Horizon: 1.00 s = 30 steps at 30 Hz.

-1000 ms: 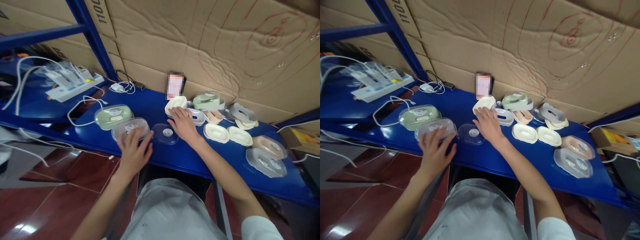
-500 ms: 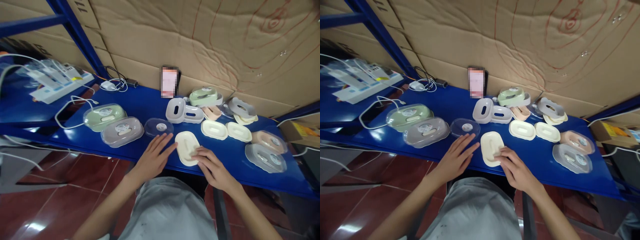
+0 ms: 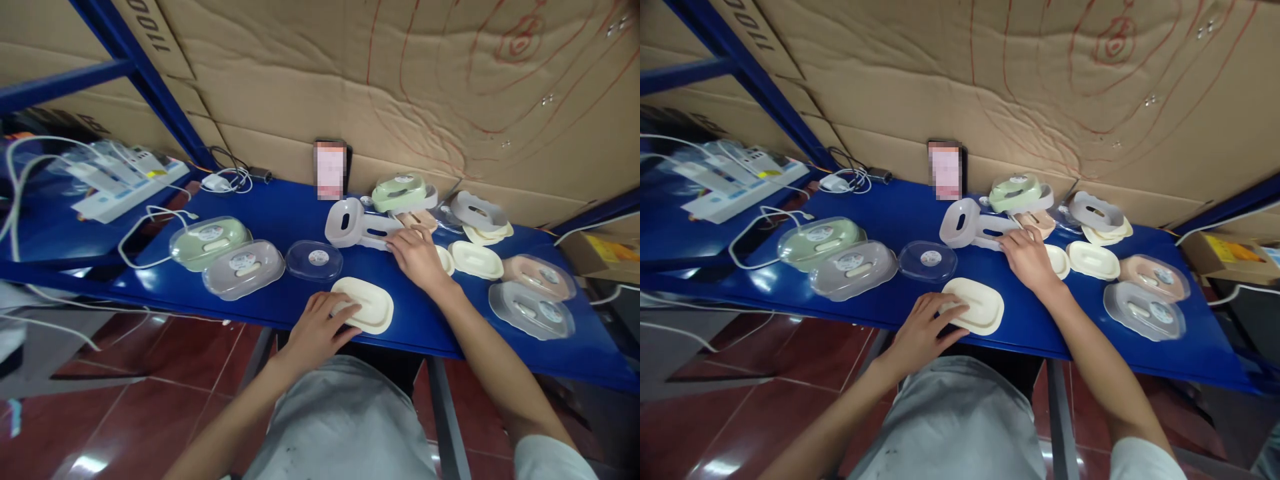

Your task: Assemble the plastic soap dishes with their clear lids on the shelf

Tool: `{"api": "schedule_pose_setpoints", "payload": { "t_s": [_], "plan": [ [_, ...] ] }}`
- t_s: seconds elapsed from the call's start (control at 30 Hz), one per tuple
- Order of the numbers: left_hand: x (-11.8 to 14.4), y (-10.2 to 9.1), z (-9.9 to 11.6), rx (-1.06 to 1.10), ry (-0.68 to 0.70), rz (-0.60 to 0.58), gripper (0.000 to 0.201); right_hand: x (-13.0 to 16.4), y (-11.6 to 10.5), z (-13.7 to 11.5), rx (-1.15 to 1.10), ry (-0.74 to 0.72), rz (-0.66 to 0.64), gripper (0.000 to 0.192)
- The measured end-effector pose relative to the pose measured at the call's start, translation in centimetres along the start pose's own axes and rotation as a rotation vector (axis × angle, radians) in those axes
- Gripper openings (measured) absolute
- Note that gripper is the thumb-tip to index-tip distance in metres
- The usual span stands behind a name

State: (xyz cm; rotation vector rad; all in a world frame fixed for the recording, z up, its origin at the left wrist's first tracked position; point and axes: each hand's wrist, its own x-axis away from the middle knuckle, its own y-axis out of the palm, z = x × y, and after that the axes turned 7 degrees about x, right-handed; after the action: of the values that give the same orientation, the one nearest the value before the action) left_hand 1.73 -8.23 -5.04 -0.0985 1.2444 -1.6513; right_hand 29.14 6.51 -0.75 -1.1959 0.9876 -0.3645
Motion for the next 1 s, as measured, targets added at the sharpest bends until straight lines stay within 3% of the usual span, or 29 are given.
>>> {"api": "schedule_pose_setpoints", "payload": {
  "t_s": [0.2,0.3,0.43,0.57,0.67,0.87,1.0],
  "plan": [
    [0.3,0.5,0.0,0.079,-0.1,0.154,0.072,6.1,-4.4,-6.6,-0.128,-0.039,-0.045,0.033],
    [0.2,0.3,-0.3,0.067,-0.072,0.13,0.066,9.6,-4.7,-9.6,-0.186,-0.017,-0.06,0.043],
    [-0.2,0.3,-0.7,0.087,0.031,0.076,0.047,11.5,-3.4,-11.8,-0.148,0.009,-0.022,0.046],
    [-0.1,0.1,-0.8,0.063,0.086,0.043,0.046,12.0,-2.3,-13.1,-0.116,0.051,-0.004,0.052],
    [-0.1,-1.2,-1.1,0.048,0.112,-0.02,0.044,12.4,-2.3,-13.5,-0.142,0.083,-0.012,0.057],
    [-2.0,-4.2,-4.7,-0.244,-0.124,0.039,0.052,13.6,-2.8,-12.2,-0.19,0.198,0.005,0.055],
    [-3.8,-3.9,-5.8,-0.235,-0.092,0.065,0.035,13.7,-2.8,-12.0,-0.267,0.362,0.019,0.056]
  ]
}}
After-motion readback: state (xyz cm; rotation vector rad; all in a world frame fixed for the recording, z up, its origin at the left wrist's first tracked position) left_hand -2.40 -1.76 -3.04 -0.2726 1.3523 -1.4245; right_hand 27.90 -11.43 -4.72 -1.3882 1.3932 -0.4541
